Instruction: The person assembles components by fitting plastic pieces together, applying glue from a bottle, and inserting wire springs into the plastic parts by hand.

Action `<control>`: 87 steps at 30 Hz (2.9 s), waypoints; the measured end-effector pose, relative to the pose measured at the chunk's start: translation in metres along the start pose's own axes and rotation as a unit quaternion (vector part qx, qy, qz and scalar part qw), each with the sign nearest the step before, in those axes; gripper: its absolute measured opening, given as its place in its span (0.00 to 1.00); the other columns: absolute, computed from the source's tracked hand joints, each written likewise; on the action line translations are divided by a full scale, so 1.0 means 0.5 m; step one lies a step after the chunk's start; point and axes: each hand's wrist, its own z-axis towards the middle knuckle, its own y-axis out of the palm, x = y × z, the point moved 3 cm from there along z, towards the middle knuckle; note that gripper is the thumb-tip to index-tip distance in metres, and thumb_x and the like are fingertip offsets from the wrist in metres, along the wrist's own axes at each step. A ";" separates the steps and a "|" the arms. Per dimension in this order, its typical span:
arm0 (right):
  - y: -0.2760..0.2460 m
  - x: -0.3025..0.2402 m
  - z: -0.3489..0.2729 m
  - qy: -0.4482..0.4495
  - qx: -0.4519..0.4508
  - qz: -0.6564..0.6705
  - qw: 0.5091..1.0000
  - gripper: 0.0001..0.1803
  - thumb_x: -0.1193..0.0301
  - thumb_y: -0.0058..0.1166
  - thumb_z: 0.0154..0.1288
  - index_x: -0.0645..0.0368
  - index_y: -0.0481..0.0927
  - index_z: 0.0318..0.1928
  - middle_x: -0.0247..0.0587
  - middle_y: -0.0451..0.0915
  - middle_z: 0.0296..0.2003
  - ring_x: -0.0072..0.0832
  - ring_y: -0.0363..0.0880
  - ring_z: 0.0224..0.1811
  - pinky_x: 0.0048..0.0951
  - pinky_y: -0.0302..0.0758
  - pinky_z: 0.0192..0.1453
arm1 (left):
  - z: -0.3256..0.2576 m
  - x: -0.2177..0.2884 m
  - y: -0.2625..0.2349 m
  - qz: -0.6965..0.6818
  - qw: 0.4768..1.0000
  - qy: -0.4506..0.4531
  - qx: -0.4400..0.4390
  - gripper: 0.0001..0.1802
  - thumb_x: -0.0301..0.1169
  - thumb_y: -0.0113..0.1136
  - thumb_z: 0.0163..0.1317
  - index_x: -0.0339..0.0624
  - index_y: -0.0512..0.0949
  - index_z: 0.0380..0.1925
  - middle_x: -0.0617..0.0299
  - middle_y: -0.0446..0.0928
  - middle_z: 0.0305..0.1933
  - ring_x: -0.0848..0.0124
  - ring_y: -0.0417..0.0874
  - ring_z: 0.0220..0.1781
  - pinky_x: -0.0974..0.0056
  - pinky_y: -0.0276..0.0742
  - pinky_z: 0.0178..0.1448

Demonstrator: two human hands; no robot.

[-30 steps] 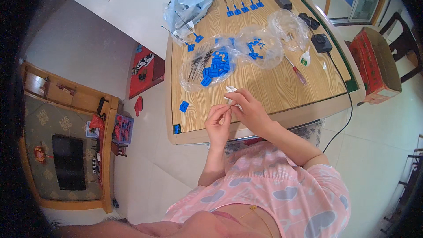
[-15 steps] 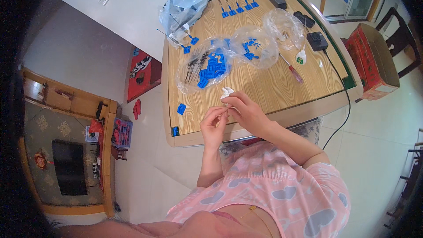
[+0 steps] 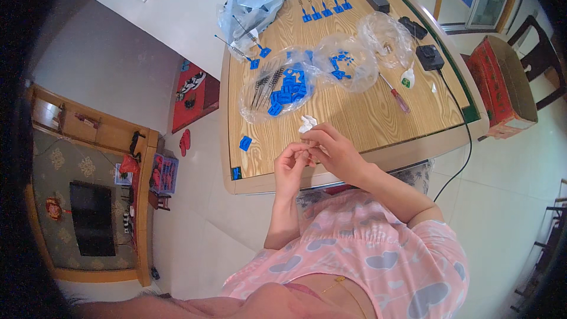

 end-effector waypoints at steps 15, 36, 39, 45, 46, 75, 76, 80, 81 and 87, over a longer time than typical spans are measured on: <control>-0.001 0.005 -0.001 0.014 -0.036 -0.004 0.999 0.19 0.82 0.55 0.58 0.58 0.73 0.50 0.42 0.71 0.41 0.33 0.77 0.38 0.28 0.77 0.39 | -0.001 -0.003 0.007 -0.020 0.999 -0.028 -0.016 0.08 0.26 0.49 0.67 0.35 0.74 0.42 0.58 0.79 0.39 0.72 0.80 0.37 0.69 0.76 0.38; -0.003 0.003 -0.001 -0.022 0.020 -0.030 0.999 0.22 0.81 0.58 0.56 0.54 0.73 0.53 0.44 0.70 0.43 0.36 0.76 0.41 0.30 0.77 0.42 | 0.006 -0.015 0.004 -0.089 0.995 -0.033 0.013 0.07 0.25 0.48 0.68 0.36 0.74 0.41 0.58 0.79 0.39 0.73 0.79 0.33 0.69 0.77 0.37; -0.004 0.000 0.003 -0.034 0.015 -0.042 0.998 0.22 0.81 0.57 0.56 0.54 0.73 0.53 0.43 0.70 0.44 0.37 0.76 0.42 0.30 0.76 0.43 | 0.005 -0.011 0.009 -0.088 0.995 -0.040 0.024 0.07 0.25 0.49 0.67 0.35 0.75 0.41 0.57 0.79 0.39 0.73 0.79 0.33 0.69 0.77 0.37; -0.003 0.007 0.003 -0.020 -0.006 -0.038 0.999 0.22 0.82 0.56 0.57 0.55 0.72 0.53 0.42 0.71 0.43 0.35 0.76 0.41 0.30 0.77 0.42 | 0.002 -0.011 0.005 -0.062 0.996 -0.038 0.050 0.08 0.24 0.50 0.66 0.33 0.77 0.40 0.60 0.79 0.34 0.75 0.79 0.31 0.71 0.76 0.36; -0.003 0.006 0.003 -0.020 -0.006 -0.037 0.999 0.22 0.82 0.56 0.57 0.55 0.72 0.53 0.42 0.71 0.43 0.35 0.76 0.41 0.30 0.77 0.42 | 0.002 -0.010 0.006 -0.062 0.996 -0.038 0.050 0.08 0.24 0.50 0.66 0.33 0.77 0.40 0.60 0.79 0.34 0.75 0.79 0.31 0.71 0.76 0.36; 0.005 0.026 -0.005 0.045 0.005 -0.048 0.998 0.16 0.82 0.52 0.58 0.56 0.73 0.47 0.42 0.70 0.39 0.36 0.77 0.36 0.31 0.76 0.38 | 0.005 -0.013 -0.007 -0.126 0.988 -0.043 0.083 0.08 0.21 0.53 0.64 0.32 0.78 0.41 0.59 0.79 0.36 0.75 0.79 0.33 0.72 0.77 0.34; 0.003 0.026 -0.005 0.045 0.004 -0.047 0.998 0.16 0.82 0.52 0.58 0.56 0.73 0.47 0.42 0.70 0.39 0.36 0.77 0.36 0.31 0.76 0.38 | 0.006 -0.011 -0.009 -0.126 0.987 -0.043 0.084 0.08 0.21 0.53 0.64 0.32 0.78 0.41 0.59 0.79 0.36 0.75 0.79 0.33 0.72 0.77 0.34; 0.000 0.029 -0.005 0.035 0.023 -0.029 0.999 0.18 0.84 0.55 0.56 0.57 0.73 0.47 0.42 0.71 0.39 0.31 0.77 0.36 0.27 0.75 0.38 | 0.009 -0.010 -0.014 -0.188 0.977 -0.067 0.079 0.09 0.23 0.54 0.64 0.30 0.78 0.42 0.57 0.80 0.36 0.74 0.79 0.32 0.70 0.77 0.34; -0.001 0.029 -0.005 0.021 0.038 -0.022 0.999 0.18 0.84 0.56 0.55 0.57 0.73 0.46 0.41 0.71 0.40 0.30 0.77 0.37 0.26 0.75 0.38 | 0.009 -0.010 -0.013 -0.205 0.973 -0.070 0.074 0.10 0.24 0.54 0.64 0.30 0.78 0.42 0.56 0.80 0.36 0.74 0.79 0.32 0.70 0.77 0.34; 0.007 0.023 0.000 -0.011 0.065 -0.060 0.996 0.16 0.82 0.57 0.55 0.57 0.74 0.45 0.42 0.72 0.40 0.36 0.76 0.40 0.30 0.76 0.40 | 0.009 -0.012 -0.012 -0.229 0.967 -0.082 0.075 0.10 0.24 0.53 0.65 0.30 0.78 0.43 0.56 0.79 0.36 0.73 0.78 0.32 0.69 0.76 0.33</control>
